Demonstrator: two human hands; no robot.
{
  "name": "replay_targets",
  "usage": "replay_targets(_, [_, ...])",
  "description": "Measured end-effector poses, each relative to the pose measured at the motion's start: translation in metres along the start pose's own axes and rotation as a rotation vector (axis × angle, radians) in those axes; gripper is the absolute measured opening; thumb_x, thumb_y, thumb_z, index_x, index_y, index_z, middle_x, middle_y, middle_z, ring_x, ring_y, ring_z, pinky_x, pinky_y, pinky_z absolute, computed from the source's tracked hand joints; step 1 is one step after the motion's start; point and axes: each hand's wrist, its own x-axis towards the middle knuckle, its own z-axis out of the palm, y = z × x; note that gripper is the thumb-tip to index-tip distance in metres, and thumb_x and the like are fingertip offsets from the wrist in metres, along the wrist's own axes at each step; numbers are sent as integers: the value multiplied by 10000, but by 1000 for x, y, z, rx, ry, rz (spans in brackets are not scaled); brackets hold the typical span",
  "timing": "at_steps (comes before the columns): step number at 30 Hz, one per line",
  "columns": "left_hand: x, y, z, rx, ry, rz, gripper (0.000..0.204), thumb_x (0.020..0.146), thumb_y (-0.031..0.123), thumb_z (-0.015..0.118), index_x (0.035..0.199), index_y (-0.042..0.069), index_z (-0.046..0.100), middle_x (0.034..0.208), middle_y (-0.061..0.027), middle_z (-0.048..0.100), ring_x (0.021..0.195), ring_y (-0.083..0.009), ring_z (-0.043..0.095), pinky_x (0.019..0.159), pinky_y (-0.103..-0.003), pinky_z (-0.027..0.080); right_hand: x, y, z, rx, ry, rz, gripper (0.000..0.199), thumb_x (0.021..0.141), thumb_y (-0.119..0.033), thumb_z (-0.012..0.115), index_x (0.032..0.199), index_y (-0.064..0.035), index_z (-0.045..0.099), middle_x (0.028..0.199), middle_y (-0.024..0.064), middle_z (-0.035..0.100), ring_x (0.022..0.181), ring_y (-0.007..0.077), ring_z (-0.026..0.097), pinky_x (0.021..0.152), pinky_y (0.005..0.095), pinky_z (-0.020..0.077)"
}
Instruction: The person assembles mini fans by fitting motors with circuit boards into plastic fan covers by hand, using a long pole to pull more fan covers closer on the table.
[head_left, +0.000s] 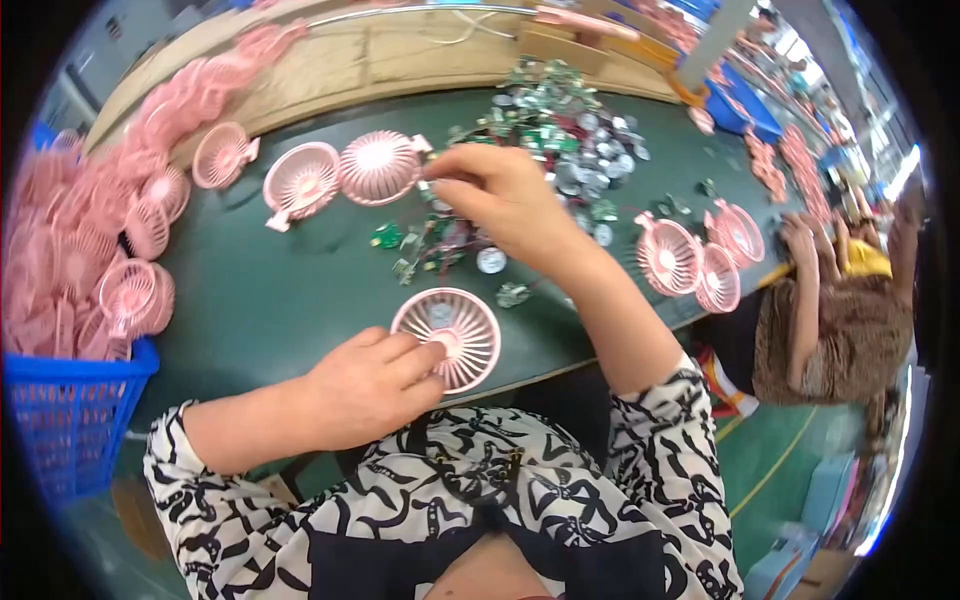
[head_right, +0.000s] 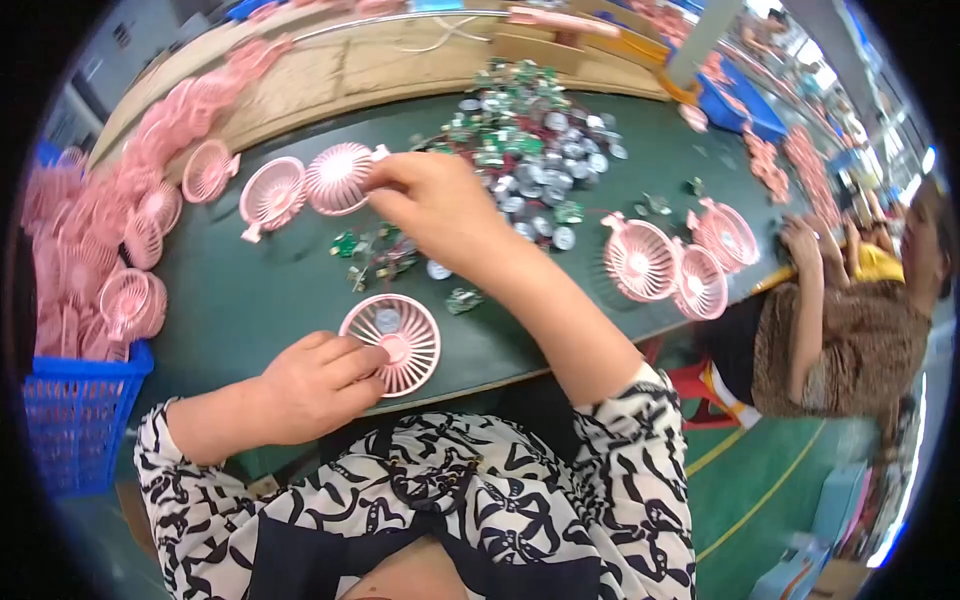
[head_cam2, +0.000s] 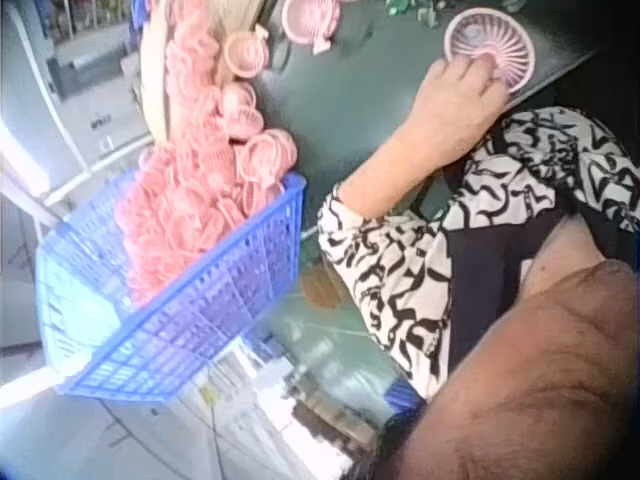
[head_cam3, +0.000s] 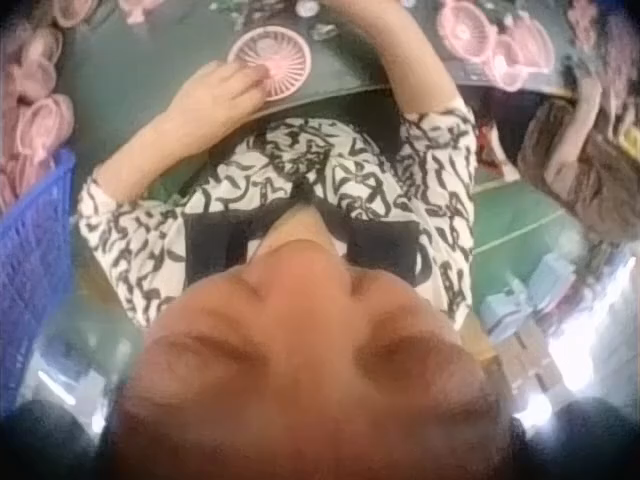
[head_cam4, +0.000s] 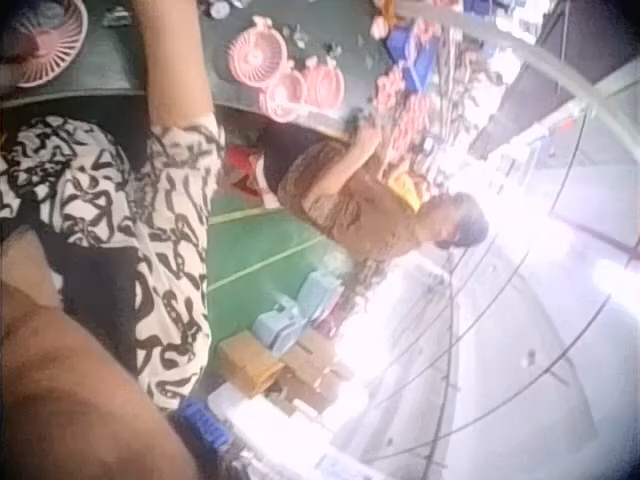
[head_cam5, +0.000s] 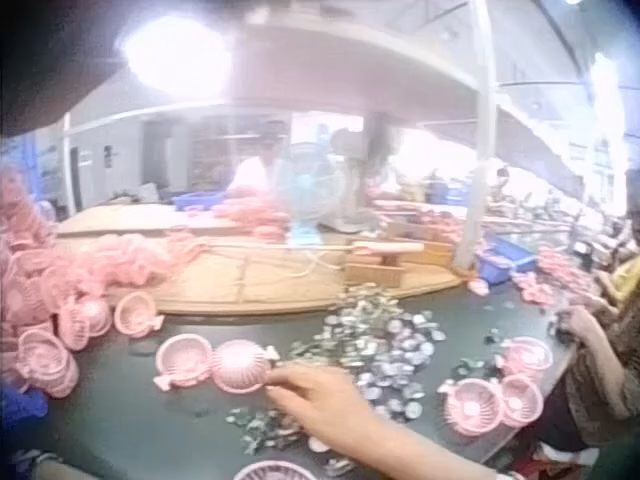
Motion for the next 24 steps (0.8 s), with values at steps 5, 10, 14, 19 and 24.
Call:
replay_targets(5, [-37,-25,-21,-54,35,21,225,679,150,710,856,67,599,1117,-89,629,885,-208,622,704,-331,470,-22,0,6,154,304,-77,222,904,-13,611,1111,24,680,1045,72,652,940,139,611,844,256,474])
replay_targets(10, [-41,-21,-24,49,-61,-80,268,671,150,674,908,51,596,1139,-137,628,860,-234,611,711,-361,477,-82,15,-10,-171,506,-98,171,875,41,601,1028,39,678,1018,85,648,959,161,600,853,265,457])
replay_targets(14, [-47,-39,-22,133,133,-315,221,717,73,683,918,36,599,1077,-136,640,858,-257,617,699,-371,482,-121,10,5,-348,568,24,155,831,47,654,981,23,684,927,125,663,832,228,635,752,309,505])
replay_targets(19, [-43,-40,-34,161,277,-408,213,714,22,686,906,19,593,998,-96,638,779,-254,592,662,-365,452,-119,6,40,-571,286,-6,321,774,-80,744,1081,-62,650,1023,119,613,947,309,600,805,402,499])
replay_targets(24, [-42,-35,-45,-42,357,-240,181,693,-20,634,856,20,566,843,-114,608,697,-248,565,617,-326,412,-94,-3,76,-461,143,-170,343,763,-67,747,1087,-58,636,1026,101,608,919,302,586,806,401,487])
